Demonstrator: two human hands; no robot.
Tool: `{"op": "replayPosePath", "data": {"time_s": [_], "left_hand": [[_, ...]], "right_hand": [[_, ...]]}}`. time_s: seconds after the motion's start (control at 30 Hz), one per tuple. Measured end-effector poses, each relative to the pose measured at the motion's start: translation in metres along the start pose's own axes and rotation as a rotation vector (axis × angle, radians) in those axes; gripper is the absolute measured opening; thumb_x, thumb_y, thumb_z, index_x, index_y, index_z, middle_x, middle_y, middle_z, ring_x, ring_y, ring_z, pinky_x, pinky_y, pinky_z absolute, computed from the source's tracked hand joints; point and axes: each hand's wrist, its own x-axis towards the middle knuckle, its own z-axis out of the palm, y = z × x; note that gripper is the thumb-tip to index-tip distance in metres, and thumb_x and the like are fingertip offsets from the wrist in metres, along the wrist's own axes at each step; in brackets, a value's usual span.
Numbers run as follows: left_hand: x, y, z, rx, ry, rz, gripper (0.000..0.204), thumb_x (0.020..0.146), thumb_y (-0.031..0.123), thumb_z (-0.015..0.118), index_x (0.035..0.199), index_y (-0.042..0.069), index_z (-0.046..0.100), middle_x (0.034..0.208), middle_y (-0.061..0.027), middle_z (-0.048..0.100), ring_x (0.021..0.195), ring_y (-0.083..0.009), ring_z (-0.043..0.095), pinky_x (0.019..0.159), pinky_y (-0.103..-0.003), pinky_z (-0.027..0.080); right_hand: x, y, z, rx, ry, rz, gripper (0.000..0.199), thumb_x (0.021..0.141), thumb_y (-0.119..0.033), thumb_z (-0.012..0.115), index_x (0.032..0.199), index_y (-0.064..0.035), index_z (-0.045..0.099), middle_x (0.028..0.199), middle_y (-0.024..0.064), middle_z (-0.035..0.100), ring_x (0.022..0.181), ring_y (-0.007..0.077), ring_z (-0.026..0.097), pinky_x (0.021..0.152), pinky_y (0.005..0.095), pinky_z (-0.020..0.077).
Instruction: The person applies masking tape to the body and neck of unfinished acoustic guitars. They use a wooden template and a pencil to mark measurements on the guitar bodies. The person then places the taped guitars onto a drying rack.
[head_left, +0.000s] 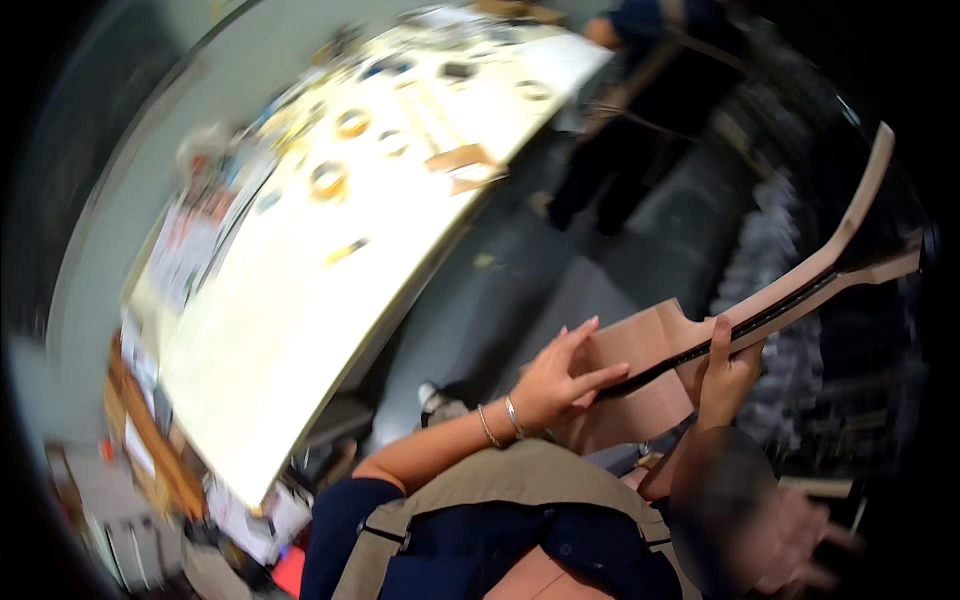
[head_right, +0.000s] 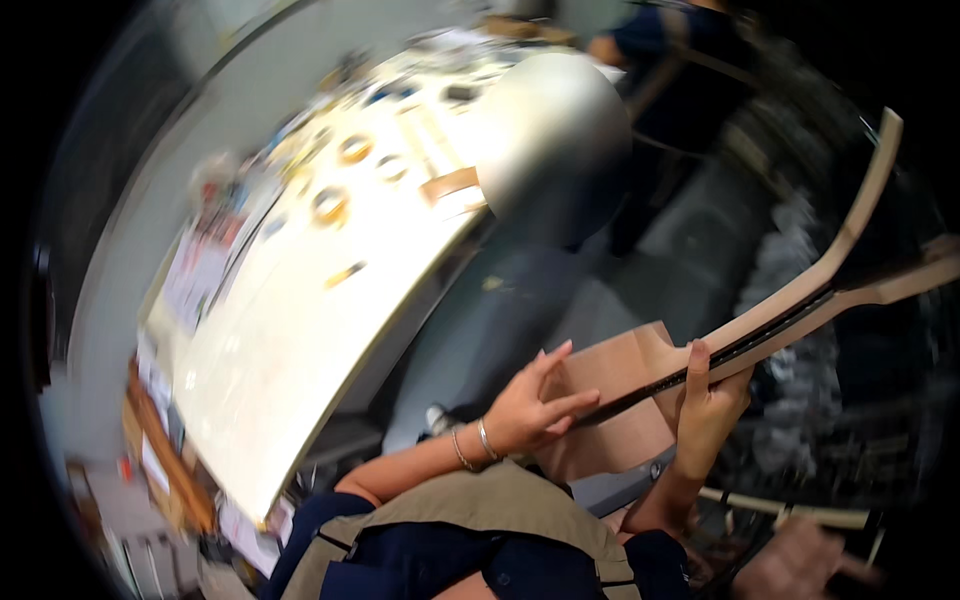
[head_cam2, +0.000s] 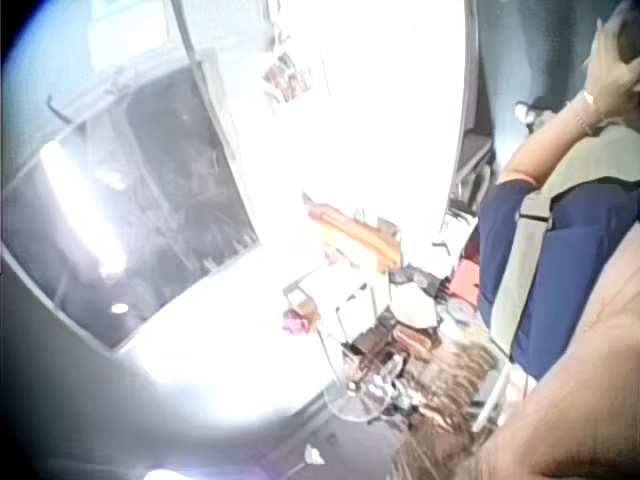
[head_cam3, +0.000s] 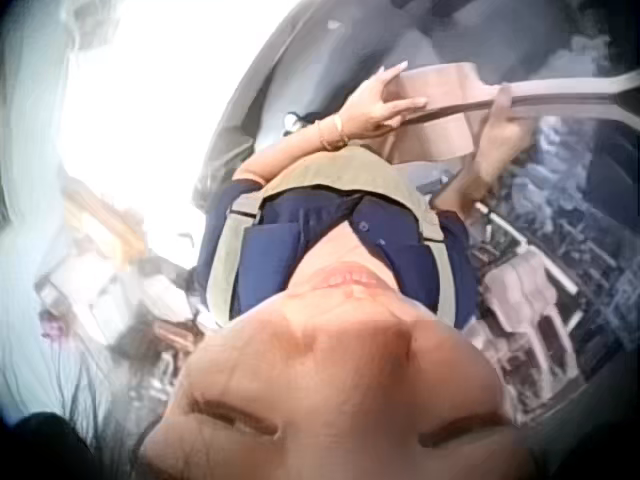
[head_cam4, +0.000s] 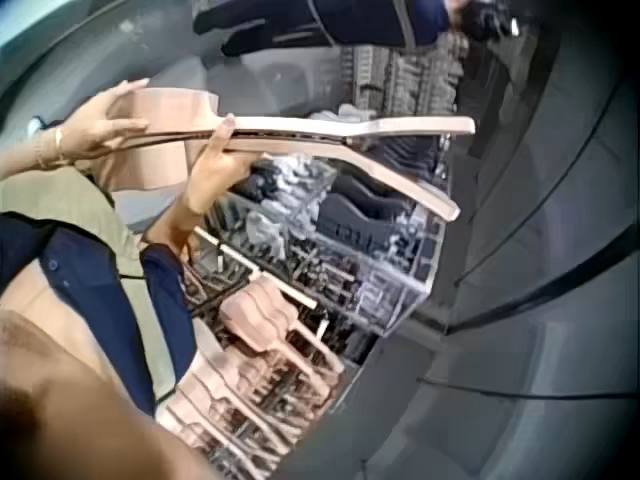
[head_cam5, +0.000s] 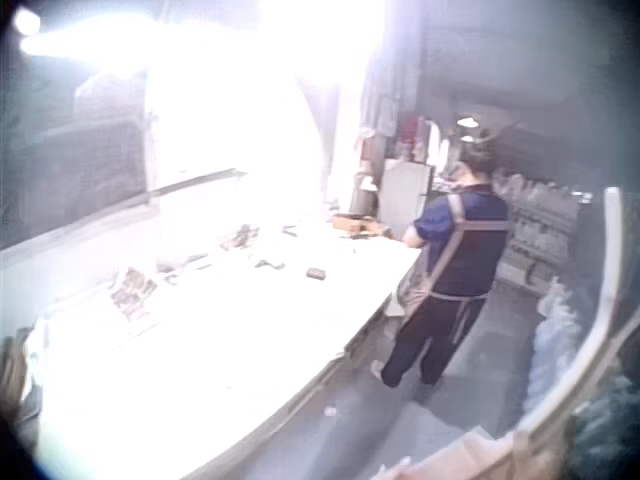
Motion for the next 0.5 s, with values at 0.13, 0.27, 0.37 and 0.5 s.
{"op": "replayPosePath", "data": {"time_s": [0.13,0.27,0.37,0.5], "left_hand": [[-0.037,-0.028,-0.098,0.236,0.226,-0.163,0.058,0.063,0.021,0.077,0.118,0.019,0.058,0.129,-0.0259,0.042,0.106,-0.0400,0.051,0.087,-0.046,0.046],[-0.079,-0.042,-0.166,0.458,0.479,-0.309,0.069,0.065,0.024,0.078,0.127,0.016,0.049,0.123,-0.0271,0.045,0.104,-0.0399,0.053,0.081,-0.040,0.048],[-0.115,-0.038,-0.206,0.483,0.676,-0.501,0.065,0.069,0.020,0.074,0.128,0.012,0.048,0.125,-0.0248,0.043,0.109,-0.0404,0.049,0.089,-0.042,0.045],[-0.181,-0.038,-0.254,0.121,1.056,-0.758,0.074,0.079,0.024,0.067,0.140,0.006,0.029,0.135,-0.0193,0.038,0.121,-0.0310,0.042,0.100,-0.036,0.036]], "right_hand": [[-0.005,-0.077,0.102,0.271,-0.342,-0.126,0.043,0.089,-0.035,0.058,0.107,0.0038,0.050,0.085,0.0113,0.067,0.077,0.0201,0.064,0.072,0.0298,0.0492],[-0.009,-0.163,0.179,0.555,-0.672,-0.280,0.040,0.089,-0.026,0.060,0.113,0.0043,0.049,0.085,0.0096,0.066,0.077,0.0151,0.063,0.071,0.0260,0.0490],[0.003,-0.209,0.224,0.868,-1.085,-0.320,0.035,0.094,-0.016,0.049,0.121,0.0055,0.044,0.095,0.0089,0.061,0.082,0.0148,0.063,0.072,0.0240,0.0489],[0.025,-0.259,0.299,0.931,-1.384,-0.192,0.042,0.097,-0.026,0.043,0.123,0.0061,0.043,0.084,0.0082,0.059,0.076,0.0180,0.064,0.068,0.0258,0.0509]]}}
